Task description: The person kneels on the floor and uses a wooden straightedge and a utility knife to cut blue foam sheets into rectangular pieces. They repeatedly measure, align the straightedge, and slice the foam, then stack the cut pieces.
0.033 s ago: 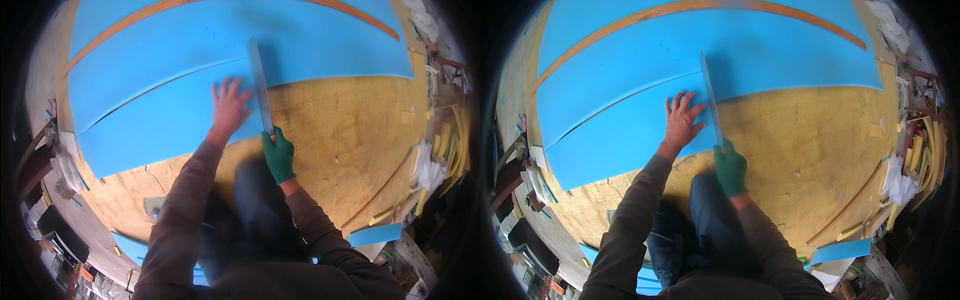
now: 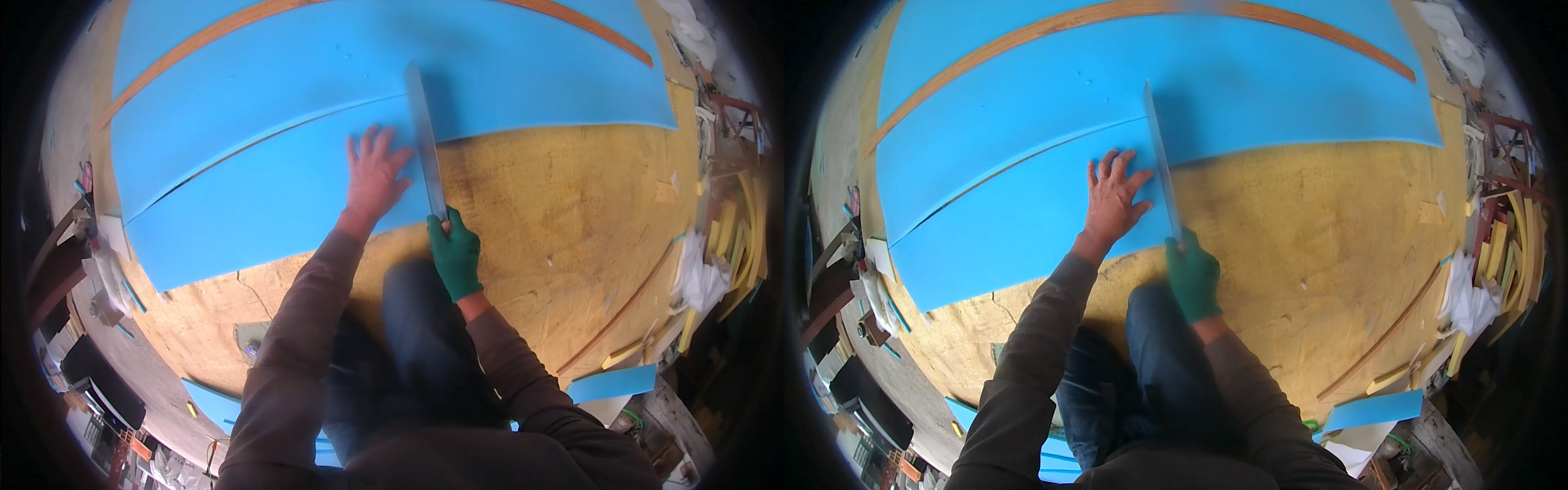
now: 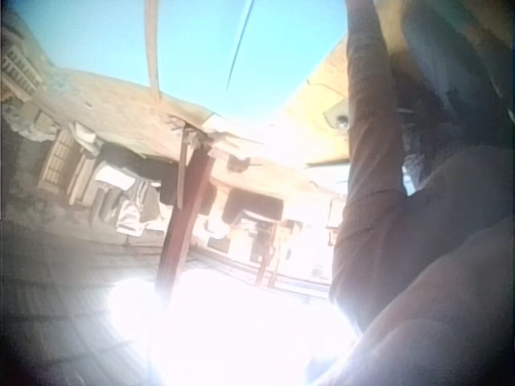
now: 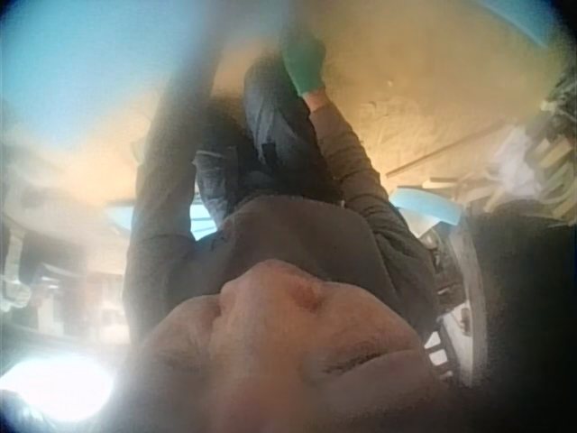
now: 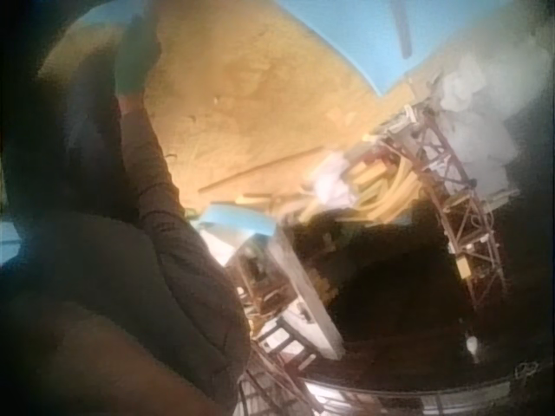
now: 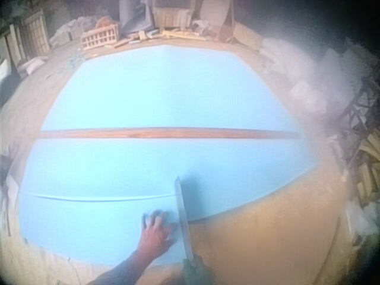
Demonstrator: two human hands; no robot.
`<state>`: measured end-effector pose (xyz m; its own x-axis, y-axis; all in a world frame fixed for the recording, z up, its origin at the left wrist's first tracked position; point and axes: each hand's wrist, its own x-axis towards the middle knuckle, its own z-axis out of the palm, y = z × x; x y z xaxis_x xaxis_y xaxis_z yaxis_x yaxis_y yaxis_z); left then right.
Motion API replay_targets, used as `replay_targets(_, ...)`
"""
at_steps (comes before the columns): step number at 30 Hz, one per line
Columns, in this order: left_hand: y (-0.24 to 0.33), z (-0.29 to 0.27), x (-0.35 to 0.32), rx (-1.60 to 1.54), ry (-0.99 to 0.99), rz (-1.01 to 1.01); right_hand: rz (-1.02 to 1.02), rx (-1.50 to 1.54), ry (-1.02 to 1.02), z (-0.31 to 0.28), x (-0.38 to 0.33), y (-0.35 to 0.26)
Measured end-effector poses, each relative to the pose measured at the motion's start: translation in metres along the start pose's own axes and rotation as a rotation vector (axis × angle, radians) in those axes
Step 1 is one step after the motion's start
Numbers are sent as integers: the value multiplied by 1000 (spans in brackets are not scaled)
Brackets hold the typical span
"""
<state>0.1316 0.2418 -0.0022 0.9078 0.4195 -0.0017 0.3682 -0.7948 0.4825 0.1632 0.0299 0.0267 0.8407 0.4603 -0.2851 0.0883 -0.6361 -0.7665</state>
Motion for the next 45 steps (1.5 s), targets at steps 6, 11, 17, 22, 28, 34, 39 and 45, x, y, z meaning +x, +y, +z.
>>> replay_targets(6, -2, -1, 22, 50, -72, -27, -75, -78, 27, 2, 5, -2)
replay_targets(11, -2, 1, 30, 94, -173, -60, -57, -26, 34, 6, 14, -10)
replay_targets(17, -4, 5, 26, 95, -126, -27, -73, -64, 24, 11, 31, -18)
replay_targets(22, -3, 7, 26, 105, -128, -42, -16, -120, -2, 21, 43, -14)
replay_targets(28, 0, 1, 28, 116, -146, -79, -20, -253, -52, 4, 2, -2)
replay_targets(34, -4, 8, 26, 125, -130, -78, -35, -227, -76, -1, -8, 4)
replay_targets(39, -1, 11, 27, 168, -127, -101, -95, -276, -88, 3, 7, 11)
replay_targets(45, 8, -2, 34, 167, -240, -175, -168, -372, -140, -36, -52, 39)
